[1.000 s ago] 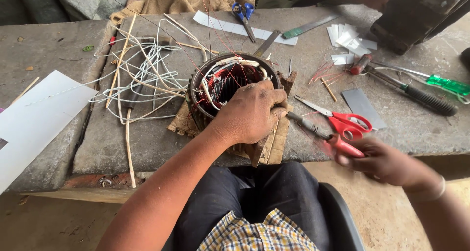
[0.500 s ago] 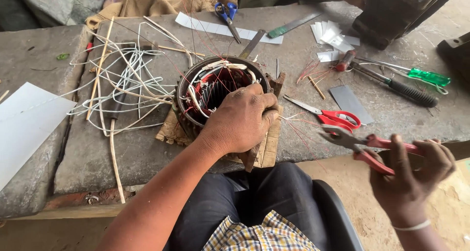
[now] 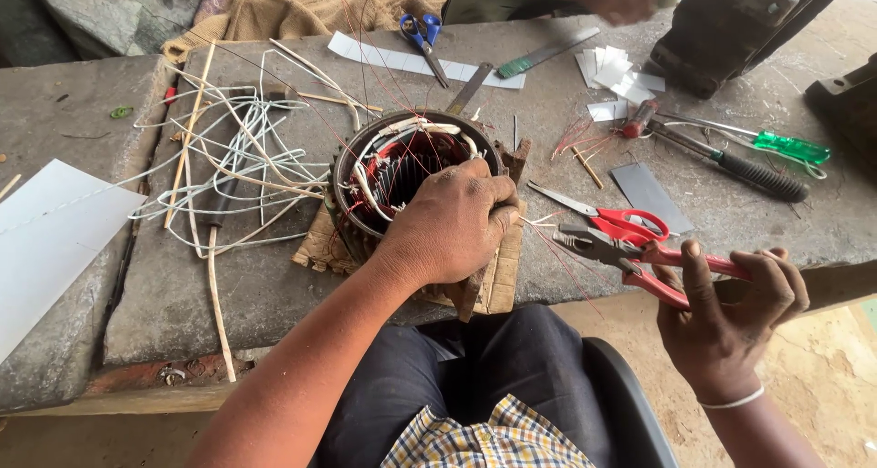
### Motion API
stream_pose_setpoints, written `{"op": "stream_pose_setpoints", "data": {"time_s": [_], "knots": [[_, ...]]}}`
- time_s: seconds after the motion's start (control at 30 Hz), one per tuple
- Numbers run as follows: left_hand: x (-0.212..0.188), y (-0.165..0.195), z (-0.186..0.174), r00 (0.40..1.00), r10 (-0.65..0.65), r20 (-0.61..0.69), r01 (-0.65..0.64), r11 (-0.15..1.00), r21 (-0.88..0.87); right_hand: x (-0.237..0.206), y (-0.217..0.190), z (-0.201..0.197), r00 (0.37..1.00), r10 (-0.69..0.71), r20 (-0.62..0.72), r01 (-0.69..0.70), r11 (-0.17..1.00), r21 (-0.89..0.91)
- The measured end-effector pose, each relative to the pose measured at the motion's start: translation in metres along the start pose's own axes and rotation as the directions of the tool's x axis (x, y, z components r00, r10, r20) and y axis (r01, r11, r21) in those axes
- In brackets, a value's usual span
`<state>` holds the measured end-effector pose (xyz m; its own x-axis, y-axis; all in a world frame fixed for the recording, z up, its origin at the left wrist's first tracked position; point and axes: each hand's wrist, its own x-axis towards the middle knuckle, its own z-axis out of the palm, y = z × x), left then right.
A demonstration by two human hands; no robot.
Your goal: The person removes old copper windings from an electric motor stator, pulling wire out of the slots by hand and cutting it with pliers and scissors, setting the scrap wire on the workbench. Near the end the person picks up a smartphone and uses it.
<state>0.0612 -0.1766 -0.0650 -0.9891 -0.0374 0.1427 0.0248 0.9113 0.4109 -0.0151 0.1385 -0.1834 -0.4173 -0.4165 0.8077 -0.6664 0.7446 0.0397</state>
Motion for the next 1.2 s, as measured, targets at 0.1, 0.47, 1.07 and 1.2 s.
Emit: {"op": "stream_pose_setpoints", "data": {"time_s": [0.1, 0.47, 1.07, 1.2], "knots": [[-0.001, 0.001, -0.001, 1.000, 0.000, -0.001, 0.000, 1.000, 0.000, -0.005, -0.003, 0.012, 0.995, -0.028, -0.093, 0.028, 1.000, -0.004], [-0.001, 0.006, -0.002, 1.000, 0.006, -0.008, -0.005, 1.000, 0.010, 0.003, -0.014, 0.021, 0.996, -0.049, -0.075, 0.049, 0.999, 0.001], [0.002, -0.008, 0.001, 0.985, 0.154, -0.080, -0.157, 0.987, -0.033, -0.028, 0.072, 0.032, 0.285, -0.291, 0.913, -0.851, 0.363, 0.381], [-0.001, -0.004, 0.007, 0.952, 0.246, -0.181, -0.241, 0.969, 0.052, -0.069, 0.010, 0.012, 0.082, -0.033, 0.996, -0.983, 0.163, 0.086]]}}
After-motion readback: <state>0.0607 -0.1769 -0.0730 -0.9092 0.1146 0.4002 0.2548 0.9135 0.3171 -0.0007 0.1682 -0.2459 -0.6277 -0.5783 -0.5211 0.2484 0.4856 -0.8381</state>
